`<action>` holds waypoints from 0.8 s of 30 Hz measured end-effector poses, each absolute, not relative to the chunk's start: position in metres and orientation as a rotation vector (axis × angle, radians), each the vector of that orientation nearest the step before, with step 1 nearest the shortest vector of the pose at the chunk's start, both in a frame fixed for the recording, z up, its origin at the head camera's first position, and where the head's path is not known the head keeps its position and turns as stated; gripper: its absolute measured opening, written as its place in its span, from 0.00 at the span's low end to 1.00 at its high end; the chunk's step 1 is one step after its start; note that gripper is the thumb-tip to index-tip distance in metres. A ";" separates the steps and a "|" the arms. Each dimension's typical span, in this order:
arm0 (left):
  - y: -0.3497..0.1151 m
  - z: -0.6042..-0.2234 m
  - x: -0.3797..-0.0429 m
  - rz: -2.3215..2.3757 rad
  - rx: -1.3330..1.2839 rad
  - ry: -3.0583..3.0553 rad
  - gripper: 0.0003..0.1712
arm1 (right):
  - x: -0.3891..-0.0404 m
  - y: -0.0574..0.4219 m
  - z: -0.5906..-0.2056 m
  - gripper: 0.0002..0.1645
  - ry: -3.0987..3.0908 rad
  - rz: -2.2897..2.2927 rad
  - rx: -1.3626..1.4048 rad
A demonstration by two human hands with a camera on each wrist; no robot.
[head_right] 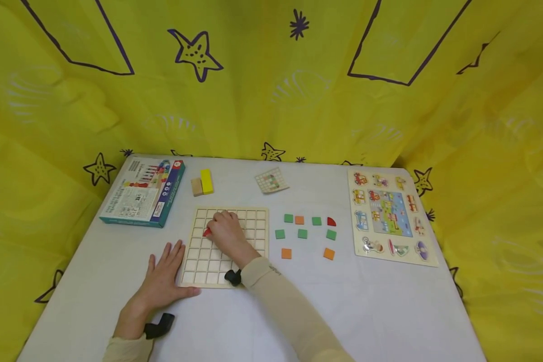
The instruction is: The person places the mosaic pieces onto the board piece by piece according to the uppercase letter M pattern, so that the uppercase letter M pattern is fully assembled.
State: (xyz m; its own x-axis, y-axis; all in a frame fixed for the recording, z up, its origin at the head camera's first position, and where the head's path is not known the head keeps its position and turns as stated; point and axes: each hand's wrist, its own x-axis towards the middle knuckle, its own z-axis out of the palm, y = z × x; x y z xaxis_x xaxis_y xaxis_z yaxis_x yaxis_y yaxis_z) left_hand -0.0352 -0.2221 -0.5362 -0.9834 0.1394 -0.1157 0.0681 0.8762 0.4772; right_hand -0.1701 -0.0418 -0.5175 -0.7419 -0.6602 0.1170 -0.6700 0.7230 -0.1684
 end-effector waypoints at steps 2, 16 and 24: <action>-0.222 -0.536 -0.035 0.730 0.161 2.899 0.73 | -0.170 -0.042 -0.518 0.16 -2.877 0.308 1.105; -0.222 -0.535 -0.035 0.720 0.161 2.900 0.73 | -0.169 -0.039 -0.519 0.18 -2.877 0.324 1.125; -0.221 -0.536 -0.035 0.712 0.152 2.898 0.74 | -0.175 -0.017 -0.517 0.16 -2.824 0.499 1.102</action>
